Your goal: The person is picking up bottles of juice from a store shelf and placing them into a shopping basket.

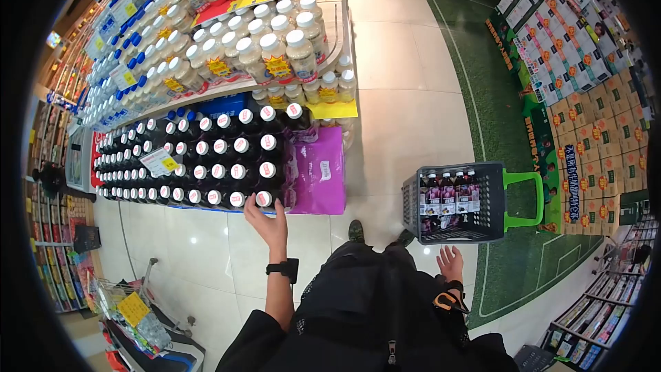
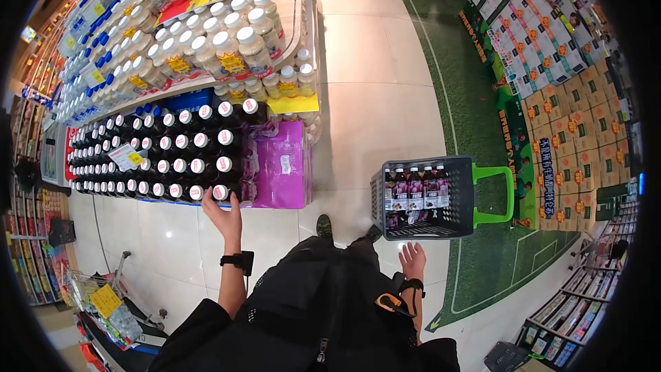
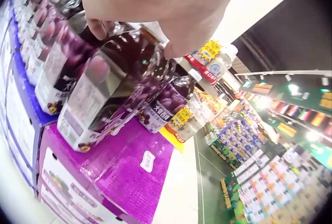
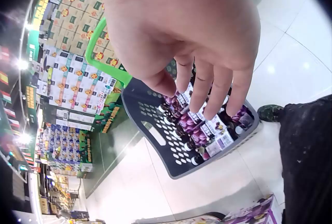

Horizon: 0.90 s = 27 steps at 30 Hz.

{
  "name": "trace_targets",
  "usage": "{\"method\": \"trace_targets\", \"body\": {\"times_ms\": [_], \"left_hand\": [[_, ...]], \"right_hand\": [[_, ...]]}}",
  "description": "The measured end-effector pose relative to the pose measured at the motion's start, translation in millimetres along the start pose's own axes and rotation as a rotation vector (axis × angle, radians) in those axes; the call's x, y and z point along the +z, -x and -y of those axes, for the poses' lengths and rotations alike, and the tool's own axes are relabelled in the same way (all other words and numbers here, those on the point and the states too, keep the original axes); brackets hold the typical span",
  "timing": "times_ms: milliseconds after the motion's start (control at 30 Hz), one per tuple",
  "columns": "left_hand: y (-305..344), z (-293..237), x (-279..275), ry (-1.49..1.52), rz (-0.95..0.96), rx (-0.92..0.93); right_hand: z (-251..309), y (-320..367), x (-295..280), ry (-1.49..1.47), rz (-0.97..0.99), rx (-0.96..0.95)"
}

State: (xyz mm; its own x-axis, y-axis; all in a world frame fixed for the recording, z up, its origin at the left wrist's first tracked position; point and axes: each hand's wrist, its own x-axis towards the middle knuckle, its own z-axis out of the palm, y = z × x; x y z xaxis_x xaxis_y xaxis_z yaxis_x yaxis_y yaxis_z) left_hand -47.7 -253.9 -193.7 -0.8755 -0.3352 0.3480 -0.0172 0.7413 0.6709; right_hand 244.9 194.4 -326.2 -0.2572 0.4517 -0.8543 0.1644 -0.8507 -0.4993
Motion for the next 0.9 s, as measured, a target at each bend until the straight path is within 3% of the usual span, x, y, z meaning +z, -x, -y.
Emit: {"method": "trace_targets", "body": {"times_ms": [33,100,233,300,333,400,500,633,700,900], "left_hand": [[-7.1,-11.6,-2.3,-0.097,-0.077,0.133],[-24.8,-41.2,-2.3,-0.077,-0.120,0.162],[-74.1,-94.0,17.6,0.135,0.006,0.393],[-102.7,-116.9,33.9,0.113,0.241,0.352],[-115.3,-123.5,44.7,0.119,0.239,0.359],[-132.7,-126.9,69.4,-0.347,0.437,0.381],[-146.9,-111.3,103.2,-0.433,0.344,0.417],[-166.8,-107.2,117.4,-0.606,0.659,0.325],[-175.9,-100.4,125.8,-0.657,0.663,0.434],[-166.7,-105.5,139.1,-0.728,0.728,0.524]], "right_hand": [[7.7,1.4,1.0,-0.010,-0.007,-0.045],[22.9,5.5,2.5,-0.034,-0.023,-0.073],[45.9,10.0,1.8,-0.115,0.004,-0.166],[54.7,15.1,3.6,-0.135,0.015,-0.214],[58.6,17.6,4.6,-0.144,-0.007,-0.220],[63.8,26.8,0.0,-0.137,-0.001,-0.239],[61.2,30.3,-13.6,-0.137,-0.034,-0.238],[41.7,33.7,-47.8,-0.221,-0.073,-0.311],[35.8,37.9,-60.2,-0.279,-0.125,-0.278],[15.7,36.5,-84.1,-0.376,-0.231,-0.306]]}}
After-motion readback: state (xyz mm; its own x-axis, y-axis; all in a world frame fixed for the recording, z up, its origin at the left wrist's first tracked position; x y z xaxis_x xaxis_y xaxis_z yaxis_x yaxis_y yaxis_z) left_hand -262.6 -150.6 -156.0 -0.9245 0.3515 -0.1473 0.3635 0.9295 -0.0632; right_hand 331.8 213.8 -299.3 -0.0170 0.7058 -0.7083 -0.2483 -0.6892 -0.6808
